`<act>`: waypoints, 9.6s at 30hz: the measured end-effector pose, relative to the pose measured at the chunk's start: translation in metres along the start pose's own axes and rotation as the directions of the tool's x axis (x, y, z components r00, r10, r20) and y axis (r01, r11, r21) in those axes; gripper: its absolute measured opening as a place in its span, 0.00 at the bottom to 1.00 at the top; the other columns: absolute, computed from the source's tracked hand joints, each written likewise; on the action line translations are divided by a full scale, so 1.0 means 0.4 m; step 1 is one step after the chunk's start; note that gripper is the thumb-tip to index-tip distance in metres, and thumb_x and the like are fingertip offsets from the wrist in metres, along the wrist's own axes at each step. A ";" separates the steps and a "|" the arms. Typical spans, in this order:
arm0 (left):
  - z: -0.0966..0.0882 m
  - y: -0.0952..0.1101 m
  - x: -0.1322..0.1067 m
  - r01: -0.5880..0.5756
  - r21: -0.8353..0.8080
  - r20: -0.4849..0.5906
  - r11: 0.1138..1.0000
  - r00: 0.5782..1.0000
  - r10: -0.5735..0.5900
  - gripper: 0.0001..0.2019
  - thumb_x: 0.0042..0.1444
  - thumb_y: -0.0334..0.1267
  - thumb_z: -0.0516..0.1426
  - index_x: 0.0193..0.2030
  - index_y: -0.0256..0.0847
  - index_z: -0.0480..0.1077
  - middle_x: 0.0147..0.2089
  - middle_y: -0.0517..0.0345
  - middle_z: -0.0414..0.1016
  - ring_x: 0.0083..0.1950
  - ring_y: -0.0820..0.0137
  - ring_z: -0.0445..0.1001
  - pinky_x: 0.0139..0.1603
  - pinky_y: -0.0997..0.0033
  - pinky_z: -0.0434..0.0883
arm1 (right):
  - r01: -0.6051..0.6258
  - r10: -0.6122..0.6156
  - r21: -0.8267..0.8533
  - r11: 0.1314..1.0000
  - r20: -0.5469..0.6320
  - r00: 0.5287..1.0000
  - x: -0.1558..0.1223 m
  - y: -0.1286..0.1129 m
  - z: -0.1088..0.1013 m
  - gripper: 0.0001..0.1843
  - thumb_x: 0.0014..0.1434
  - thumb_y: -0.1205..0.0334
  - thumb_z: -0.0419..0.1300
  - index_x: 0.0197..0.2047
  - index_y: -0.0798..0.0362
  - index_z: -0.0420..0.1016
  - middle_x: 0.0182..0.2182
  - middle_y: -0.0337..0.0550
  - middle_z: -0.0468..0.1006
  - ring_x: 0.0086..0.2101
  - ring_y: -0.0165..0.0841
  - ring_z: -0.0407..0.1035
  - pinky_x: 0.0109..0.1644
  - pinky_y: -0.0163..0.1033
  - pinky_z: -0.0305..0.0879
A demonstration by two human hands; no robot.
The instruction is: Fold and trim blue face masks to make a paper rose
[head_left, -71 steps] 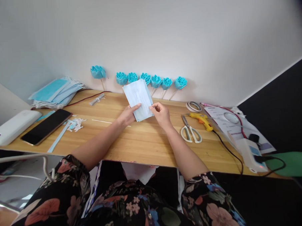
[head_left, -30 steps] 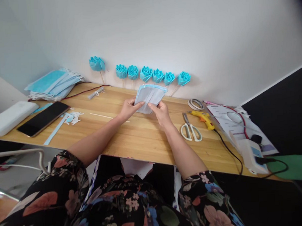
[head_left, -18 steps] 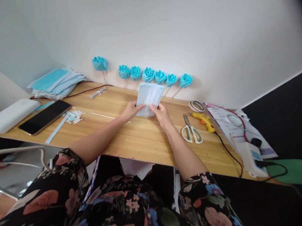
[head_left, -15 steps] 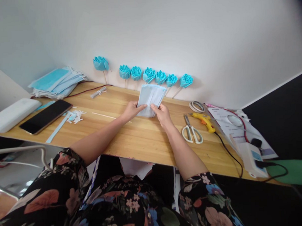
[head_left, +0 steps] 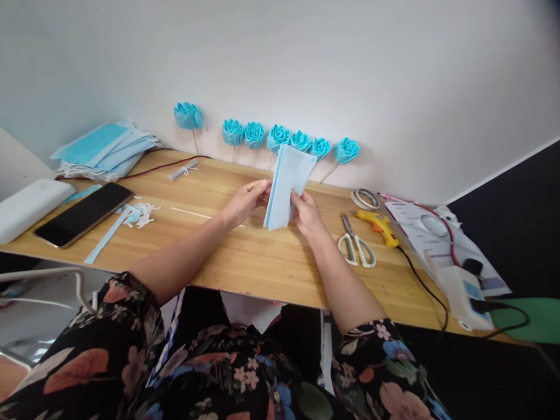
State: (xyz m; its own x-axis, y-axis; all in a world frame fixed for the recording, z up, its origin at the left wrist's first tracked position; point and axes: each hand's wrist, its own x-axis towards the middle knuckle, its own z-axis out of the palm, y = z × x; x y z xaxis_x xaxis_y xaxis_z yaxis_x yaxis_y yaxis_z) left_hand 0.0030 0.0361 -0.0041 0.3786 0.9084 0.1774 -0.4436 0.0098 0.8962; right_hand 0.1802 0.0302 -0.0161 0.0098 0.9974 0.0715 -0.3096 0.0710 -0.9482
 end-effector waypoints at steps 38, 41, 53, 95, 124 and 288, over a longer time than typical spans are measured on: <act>-0.011 -0.028 0.001 0.043 -0.003 -0.169 0.999 0.985 -0.042 0.27 0.47 0.58 0.66 0.44 0.37 0.73 0.38 0.52 0.81 0.40 0.63 0.78 0.44 0.64 0.73 | 0.100 -0.132 -0.248 0.964 -0.114 0.985 -0.008 -0.031 0.008 0.24 0.40 0.39 0.71 0.26 0.50 0.71 0.22 0.33 0.72 0.25 0.26 0.62 0.31 0.35 0.62; -0.009 -0.029 0.000 0.033 -0.026 -0.153 0.999 0.987 -0.037 0.26 0.48 0.57 0.67 0.44 0.37 0.73 0.37 0.53 0.81 0.39 0.64 0.77 0.43 0.65 0.73 | 0.113 -0.149 -0.249 0.962 -0.132 0.980 -0.008 -0.031 0.009 0.25 0.39 0.40 0.72 0.24 0.50 0.68 0.20 0.31 0.68 0.24 0.25 0.59 0.30 0.35 0.60; -0.029 -0.050 0.014 0.009 -0.062 -0.189 0.998 0.982 -0.021 0.25 0.48 0.57 0.66 0.43 0.38 0.74 0.39 0.53 0.81 0.40 0.64 0.77 0.43 0.66 0.72 | 0.142 -0.169 -0.235 0.962 -0.102 0.980 -0.014 -0.032 0.007 0.25 0.46 0.35 0.67 0.26 0.49 0.69 0.23 0.33 0.69 0.27 0.28 0.63 0.34 0.36 0.64; -0.048 -0.024 0.028 0.014 -0.364 -0.193 0.931 0.977 -0.090 0.12 0.59 0.43 0.63 0.46 0.37 0.75 0.45 0.50 0.83 0.57 0.55 0.77 0.61 0.55 0.72 | 0.181 -0.406 -0.503 0.845 -0.385 0.828 0.029 -0.027 -0.073 0.39 0.56 0.55 0.59 0.69 0.49 0.56 0.34 0.38 0.74 0.34 0.33 0.70 0.42 0.42 0.68; -0.028 -0.030 0.021 0.097 -0.307 -0.154 0.947 0.977 -0.149 0.11 0.60 0.40 0.61 0.45 0.34 0.76 0.44 0.46 0.83 0.52 0.56 0.79 0.64 0.52 0.70 | 0.184 -0.227 -0.365 0.913 -0.078 0.971 -0.006 -0.033 -0.003 0.20 0.45 0.43 0.69 0.24 0.51 0.72 0.22 0.32 0.68 0.26 0.27 0.59 0.33 0.35 0.57; -0.048 -0.032 0.025 0.051 -0.269 -0.205 0.962 0.973 -0.109 0.11 0.56 0.41 0.65 0.43 0.36 0.77 0.41 0.51 0.83 0.45 0.61 0.80 0.54 0.62 0.74 | 0.207 -0.277 -0.316 0.926 -0.197 0.940 -0.010 -0.056 0.006 0.25 0.43 0.37 0.68 0.33 0.50 0.73 0.27 0.35 0.73 0.30 0.30 0.65 0.37 0.37 0.64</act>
State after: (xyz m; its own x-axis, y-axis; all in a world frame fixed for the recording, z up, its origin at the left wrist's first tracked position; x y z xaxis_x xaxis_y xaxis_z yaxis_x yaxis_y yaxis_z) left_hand -0.0031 0.0532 -0.0217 0.2498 0.9683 -0.0090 -0.6256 0.1685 0.7617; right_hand 0.1848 0.0248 0.0058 0.2823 0.9208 0.2692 0.0156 0.2762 -0.9610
